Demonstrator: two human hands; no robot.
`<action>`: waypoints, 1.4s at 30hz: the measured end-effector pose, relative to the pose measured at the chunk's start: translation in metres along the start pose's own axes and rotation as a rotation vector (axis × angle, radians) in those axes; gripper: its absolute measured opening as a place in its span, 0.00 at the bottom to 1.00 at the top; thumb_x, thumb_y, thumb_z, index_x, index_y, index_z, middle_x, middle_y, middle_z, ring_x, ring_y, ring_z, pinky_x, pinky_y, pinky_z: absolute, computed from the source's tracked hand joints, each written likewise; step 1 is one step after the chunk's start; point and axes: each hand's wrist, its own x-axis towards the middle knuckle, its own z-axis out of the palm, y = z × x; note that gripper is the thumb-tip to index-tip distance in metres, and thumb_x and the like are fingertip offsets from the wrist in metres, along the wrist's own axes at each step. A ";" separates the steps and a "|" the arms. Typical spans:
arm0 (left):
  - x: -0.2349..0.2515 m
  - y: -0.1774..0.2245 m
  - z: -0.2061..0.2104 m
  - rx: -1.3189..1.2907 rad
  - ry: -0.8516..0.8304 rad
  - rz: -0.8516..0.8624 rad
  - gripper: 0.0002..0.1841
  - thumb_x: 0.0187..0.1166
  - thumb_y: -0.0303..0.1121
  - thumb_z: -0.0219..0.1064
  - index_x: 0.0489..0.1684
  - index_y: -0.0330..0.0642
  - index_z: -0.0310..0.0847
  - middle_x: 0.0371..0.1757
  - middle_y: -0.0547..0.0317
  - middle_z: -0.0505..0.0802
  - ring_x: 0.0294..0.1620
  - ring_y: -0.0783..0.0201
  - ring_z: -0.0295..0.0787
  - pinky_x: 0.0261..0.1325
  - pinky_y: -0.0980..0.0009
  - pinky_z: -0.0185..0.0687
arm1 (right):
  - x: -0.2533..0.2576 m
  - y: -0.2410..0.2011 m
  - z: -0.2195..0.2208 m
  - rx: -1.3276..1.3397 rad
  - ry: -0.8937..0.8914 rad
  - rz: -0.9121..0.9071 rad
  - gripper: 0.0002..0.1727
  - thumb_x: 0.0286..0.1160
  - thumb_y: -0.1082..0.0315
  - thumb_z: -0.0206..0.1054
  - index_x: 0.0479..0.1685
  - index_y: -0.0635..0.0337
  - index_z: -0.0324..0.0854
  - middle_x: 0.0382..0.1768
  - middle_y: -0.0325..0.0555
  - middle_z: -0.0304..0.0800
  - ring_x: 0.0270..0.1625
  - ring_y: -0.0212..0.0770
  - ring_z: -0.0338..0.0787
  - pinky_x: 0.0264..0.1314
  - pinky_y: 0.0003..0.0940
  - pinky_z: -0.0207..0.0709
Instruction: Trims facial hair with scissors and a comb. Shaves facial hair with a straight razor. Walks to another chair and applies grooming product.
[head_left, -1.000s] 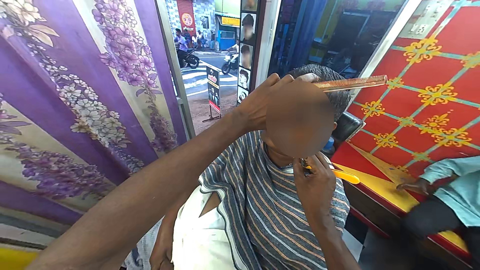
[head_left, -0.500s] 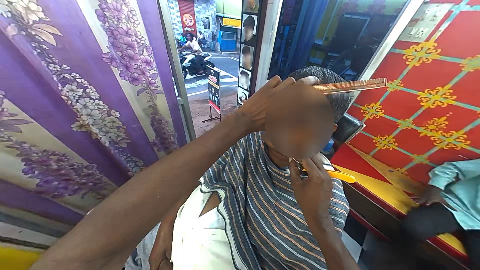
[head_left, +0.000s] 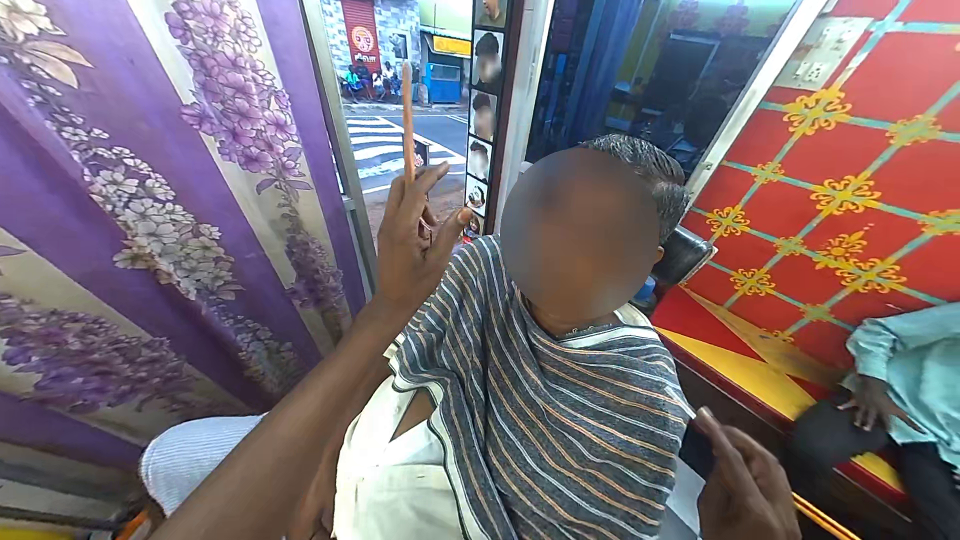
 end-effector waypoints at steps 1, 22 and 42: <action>-0.008 -0.005 0.000 -0.001 0.003 -0.037 0.28 0.85 0.46 0.65 0.82 0.46 0.73 0.63 0.49 0.81 0.33 0.70 0.75 0.32 0.76 0.72 | -0.008 0.002 -0.002 0.014 -0.061 -0.023 0.20 0.74 0.84 0.58 0.58 0.65 0.91 0.49 0.66 0.90 0.55 0.59 0.91 0.63 0.49 0.83; 0.019 0.034 0.038 0.075 -0.246 0.069 0.46 0.63 0.55 0.83 0.85 0.48 0.71 0.76 0.43 0.79 0.60 0.54 0.84 0.57 0.57 0.83 | 0.080 -0.105 0.033 0.256 -0.128 0.049 0.17 0.87 0.62 0.55 0.58 0.62 0.85 0.41 0.41 0.95 0.35 0.35 0.93 0.33 0.36 0.89; 0.081 0.069 0.078 0.464 -0.663 0.445 0.67 0.43 0.58 0.90 0.95 0.56 0.53 0.88 0.45 0.66 0.73 0.40 0.73 0.62 0.47 0.74 | 0.108 -0.120 0.081 0.046 -0.010 0.011 0.15 0.81 0.69 0.64 0.60 0.60 0.92 0.39 0.51 0.96 0.36 0.48 0.94 0.35 0.44 0.86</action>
